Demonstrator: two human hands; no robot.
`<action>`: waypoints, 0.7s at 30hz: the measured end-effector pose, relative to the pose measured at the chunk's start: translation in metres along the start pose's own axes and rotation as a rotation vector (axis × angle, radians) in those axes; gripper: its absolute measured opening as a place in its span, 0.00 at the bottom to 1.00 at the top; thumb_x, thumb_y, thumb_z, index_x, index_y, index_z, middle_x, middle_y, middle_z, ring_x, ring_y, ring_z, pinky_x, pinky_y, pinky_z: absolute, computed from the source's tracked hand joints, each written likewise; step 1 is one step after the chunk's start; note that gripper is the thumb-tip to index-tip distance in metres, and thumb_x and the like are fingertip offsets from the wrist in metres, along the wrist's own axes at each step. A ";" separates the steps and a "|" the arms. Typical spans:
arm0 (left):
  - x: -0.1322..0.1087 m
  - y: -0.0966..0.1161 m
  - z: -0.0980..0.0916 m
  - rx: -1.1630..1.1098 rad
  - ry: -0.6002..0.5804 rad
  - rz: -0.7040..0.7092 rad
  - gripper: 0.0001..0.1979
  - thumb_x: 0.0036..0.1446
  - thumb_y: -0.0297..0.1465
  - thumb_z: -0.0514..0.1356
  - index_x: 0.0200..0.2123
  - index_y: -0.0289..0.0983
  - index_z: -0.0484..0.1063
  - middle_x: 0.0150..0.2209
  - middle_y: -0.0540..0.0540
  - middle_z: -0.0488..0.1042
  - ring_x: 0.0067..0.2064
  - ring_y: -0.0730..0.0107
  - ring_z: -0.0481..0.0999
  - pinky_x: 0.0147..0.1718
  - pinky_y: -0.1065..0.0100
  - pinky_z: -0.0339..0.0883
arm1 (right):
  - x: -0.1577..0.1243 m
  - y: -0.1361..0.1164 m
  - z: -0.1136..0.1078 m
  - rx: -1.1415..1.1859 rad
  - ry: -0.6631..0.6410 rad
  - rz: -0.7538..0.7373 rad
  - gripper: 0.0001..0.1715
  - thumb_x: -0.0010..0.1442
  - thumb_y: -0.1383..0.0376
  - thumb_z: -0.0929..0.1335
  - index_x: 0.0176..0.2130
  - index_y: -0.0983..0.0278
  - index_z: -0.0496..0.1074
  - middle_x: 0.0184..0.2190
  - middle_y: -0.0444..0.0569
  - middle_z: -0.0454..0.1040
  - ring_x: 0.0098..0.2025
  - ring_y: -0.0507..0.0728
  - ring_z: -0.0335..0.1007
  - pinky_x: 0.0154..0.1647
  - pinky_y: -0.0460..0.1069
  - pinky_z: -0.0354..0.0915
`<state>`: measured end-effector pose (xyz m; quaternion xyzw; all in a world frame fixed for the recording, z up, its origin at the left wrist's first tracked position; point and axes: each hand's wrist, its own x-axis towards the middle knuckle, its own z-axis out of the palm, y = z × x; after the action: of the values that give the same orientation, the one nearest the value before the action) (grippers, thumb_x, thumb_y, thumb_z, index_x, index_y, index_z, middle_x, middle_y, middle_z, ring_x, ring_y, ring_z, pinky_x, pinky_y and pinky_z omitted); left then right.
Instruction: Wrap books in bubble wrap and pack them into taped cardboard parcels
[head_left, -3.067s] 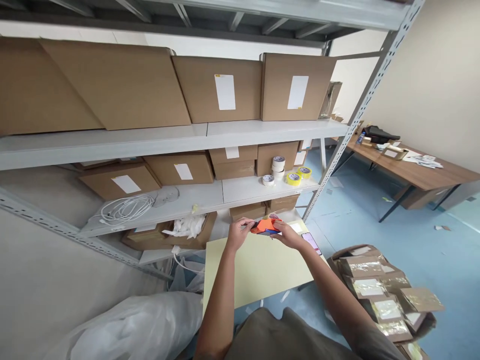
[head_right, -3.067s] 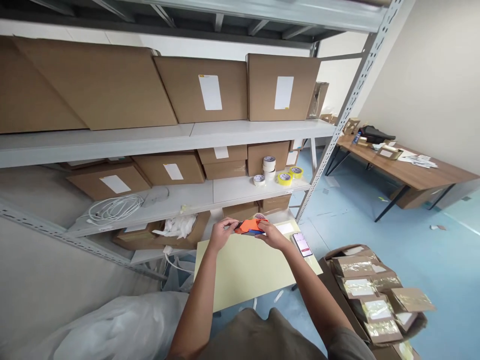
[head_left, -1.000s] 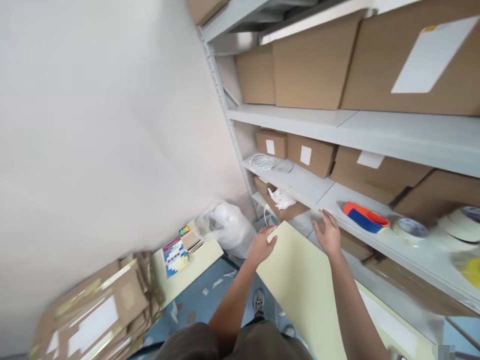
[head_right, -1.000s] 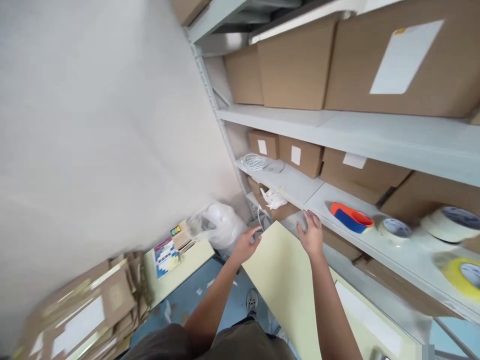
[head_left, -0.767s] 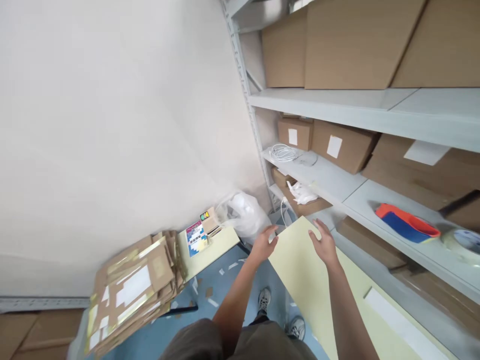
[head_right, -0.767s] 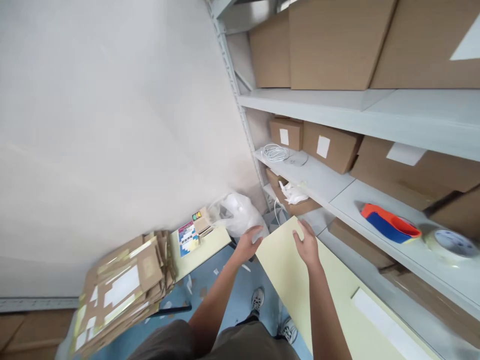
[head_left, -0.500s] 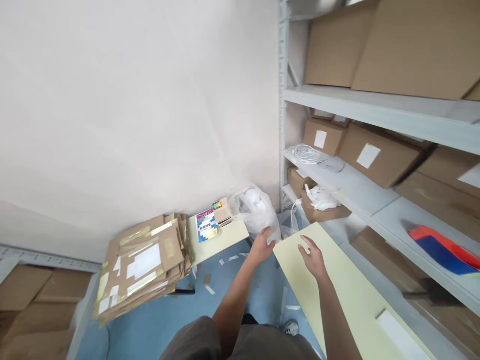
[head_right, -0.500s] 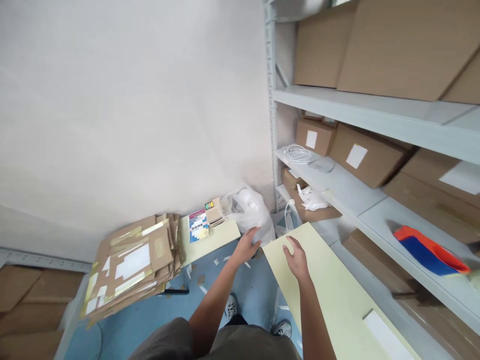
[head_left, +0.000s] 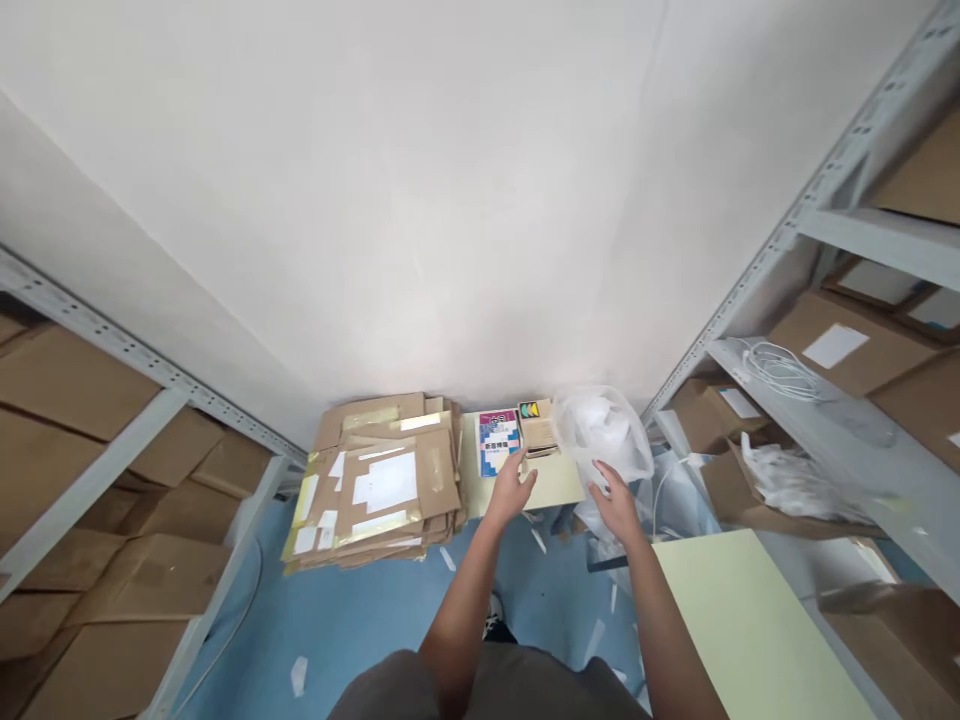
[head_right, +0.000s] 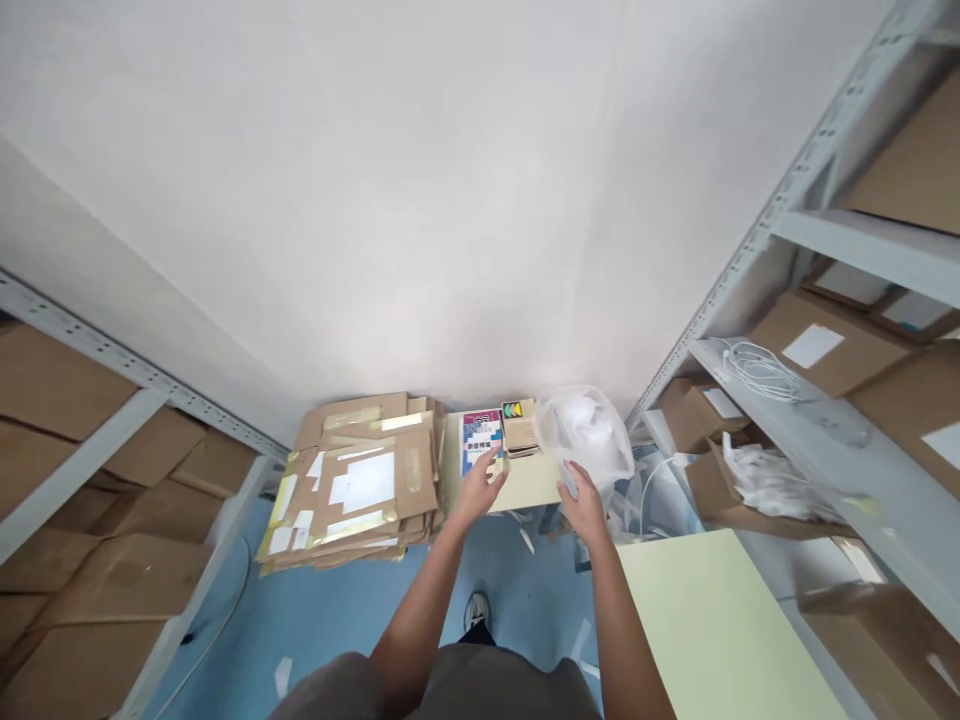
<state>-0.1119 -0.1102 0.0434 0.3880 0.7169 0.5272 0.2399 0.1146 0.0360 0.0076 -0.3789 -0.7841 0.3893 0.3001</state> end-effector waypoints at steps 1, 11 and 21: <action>0.004 -0.009 -0.019 -0.005 0.024 -0.019 0.27 0.63 0.36 0.64 0.65 0.42 0.72 0.67 0.35 0.71 0.63 0.51 0.75 0.54 0.52 0.77 | 0.010 -0.007 0.016 0.004 -0.023 -0.007 0.31 0.66 0.50 0.66 0.63 0.59 0.73 0.66 0.60 0.72 0.68 0.68 0.68 0.63 0.67 0.71; 0.026 -0.087 -0.113 -0.091 0.254 -0.208 0.28 0.62 0.44 0.67 0.61 0.38 0.75 0.62 0.32 0.76 0.59 0.51 0.79 0.53 0.53 0.77 | 0.064 -0.030 0.114 -0.028 -0.154 0.003 0.32 0.66 0.53 0.67 0.65 0.59 0.72 0.70 0.57 0.68 0.73 0.66 0.61 0.74 0.67 0.58; 0.074 -0.111 -0.057 -0.140 0.127 -0.369 0.30 0.61 0.40 0.68 0.65 0.41 0.73 0.66 0.35 0.73 0.59 0.50 0.79 0.56 0.54 0.75 | 0.134 0.012 0.155 -0.057 -0.299 0.148 0.38 0.65 0.59 0.67 0.71 0.64 0.66 0.75 0.57 0.59 0.78 0.66 0.50 0.79 0.63 0.49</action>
<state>-0.2317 -0.0990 -0.0378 0.1985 0.7513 0.5460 0.3132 -0.0717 0.0923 -0.0589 -0.3820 -0.8007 0.4399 0.1396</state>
